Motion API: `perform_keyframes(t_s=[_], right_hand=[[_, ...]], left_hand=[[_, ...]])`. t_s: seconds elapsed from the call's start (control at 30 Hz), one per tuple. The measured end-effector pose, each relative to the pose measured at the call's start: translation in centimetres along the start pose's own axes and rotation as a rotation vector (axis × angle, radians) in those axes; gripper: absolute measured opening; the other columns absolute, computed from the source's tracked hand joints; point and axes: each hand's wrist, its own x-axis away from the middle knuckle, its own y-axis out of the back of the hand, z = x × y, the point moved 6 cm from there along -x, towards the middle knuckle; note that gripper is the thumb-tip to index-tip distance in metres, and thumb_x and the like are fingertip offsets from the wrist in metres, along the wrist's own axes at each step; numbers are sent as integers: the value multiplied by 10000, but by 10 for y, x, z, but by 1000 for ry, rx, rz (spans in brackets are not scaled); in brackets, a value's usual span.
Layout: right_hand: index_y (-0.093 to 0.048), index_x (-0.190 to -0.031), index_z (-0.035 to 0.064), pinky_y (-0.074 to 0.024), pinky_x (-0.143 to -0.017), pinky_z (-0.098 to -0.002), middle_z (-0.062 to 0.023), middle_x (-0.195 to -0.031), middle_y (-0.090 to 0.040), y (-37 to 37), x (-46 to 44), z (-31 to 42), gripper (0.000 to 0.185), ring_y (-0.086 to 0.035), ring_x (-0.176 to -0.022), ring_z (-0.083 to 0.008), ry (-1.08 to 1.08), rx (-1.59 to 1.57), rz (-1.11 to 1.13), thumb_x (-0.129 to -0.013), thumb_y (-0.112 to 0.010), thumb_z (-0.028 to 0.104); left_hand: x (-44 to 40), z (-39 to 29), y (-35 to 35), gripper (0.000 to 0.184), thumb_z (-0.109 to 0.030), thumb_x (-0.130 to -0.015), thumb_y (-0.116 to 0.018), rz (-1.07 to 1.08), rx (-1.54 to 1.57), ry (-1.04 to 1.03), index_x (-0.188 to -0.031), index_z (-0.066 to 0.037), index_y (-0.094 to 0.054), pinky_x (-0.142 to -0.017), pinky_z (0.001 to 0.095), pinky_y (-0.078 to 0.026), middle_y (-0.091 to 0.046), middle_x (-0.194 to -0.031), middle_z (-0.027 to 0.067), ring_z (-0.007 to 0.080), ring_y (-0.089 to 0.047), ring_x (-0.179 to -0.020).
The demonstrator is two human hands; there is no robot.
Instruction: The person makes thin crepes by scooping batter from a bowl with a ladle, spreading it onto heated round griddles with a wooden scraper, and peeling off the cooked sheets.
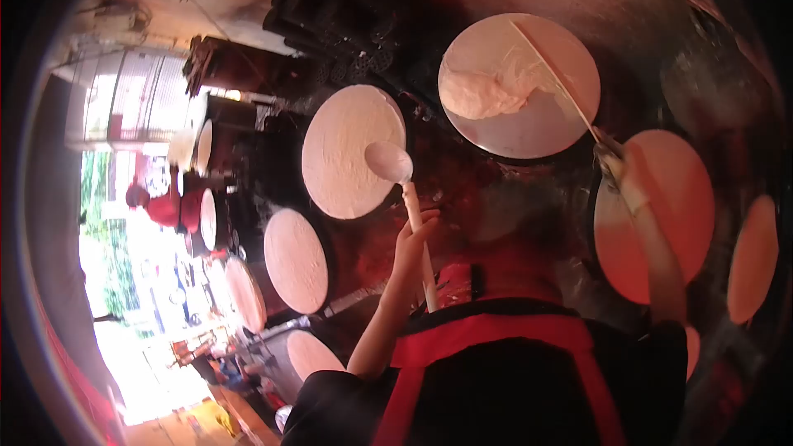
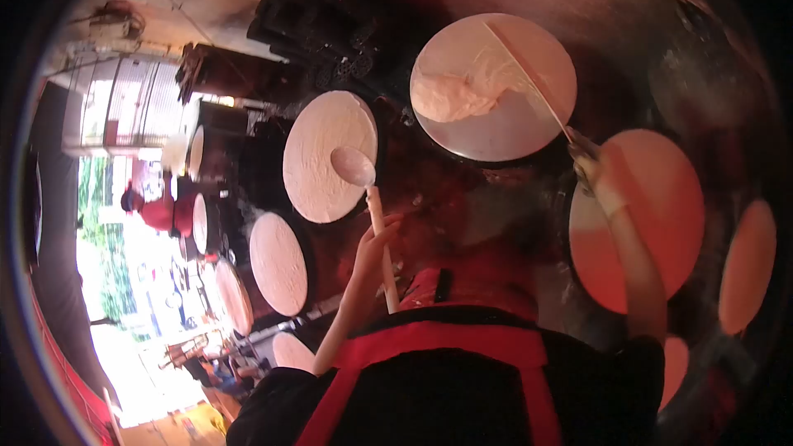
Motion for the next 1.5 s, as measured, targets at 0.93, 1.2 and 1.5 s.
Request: perform_keyframes(t_s=[0.93, 1.2, 1.5], right_hand=[[-404, -1442, 312, -325, -375, -227, 70, -642, -395, -416, -24, -90, 407, -360, -442, -58, 193, -515, -381, -1039, -450, 277], [-347, -1478, 307, -338, -363, -242, 61, -616, -397, -401, -9, -72, 451, -377, -428, -82, 341, -707, -527, -1035, -408, 241], [-382, -1456, 338, -299, -362, -236, 70, -617, -367, -401, -3, -98, 425, -339, -429, -56, 140, -501, -316, -1039, -435, 273]], left_hand=[[7, 54, 272, 217, -103, -903, -641, 110, 85, -23, -1092, 0, -655, -894, 290, -430, -542, -1122, 55, 145, -539, -1012], [27, 57, 269, 208, -114, -913, -641, 150, 38, -25, -1098, -19, -655, -893, 274, -411, -554, -1122, 31, 132, -525, -1002], [39, 56, 247, 193, -145, -914, -656, 174, -52, -109, -1077, -42, -673, -783, 258, -441, -522, -1115, 25, 112, -518, -939]])
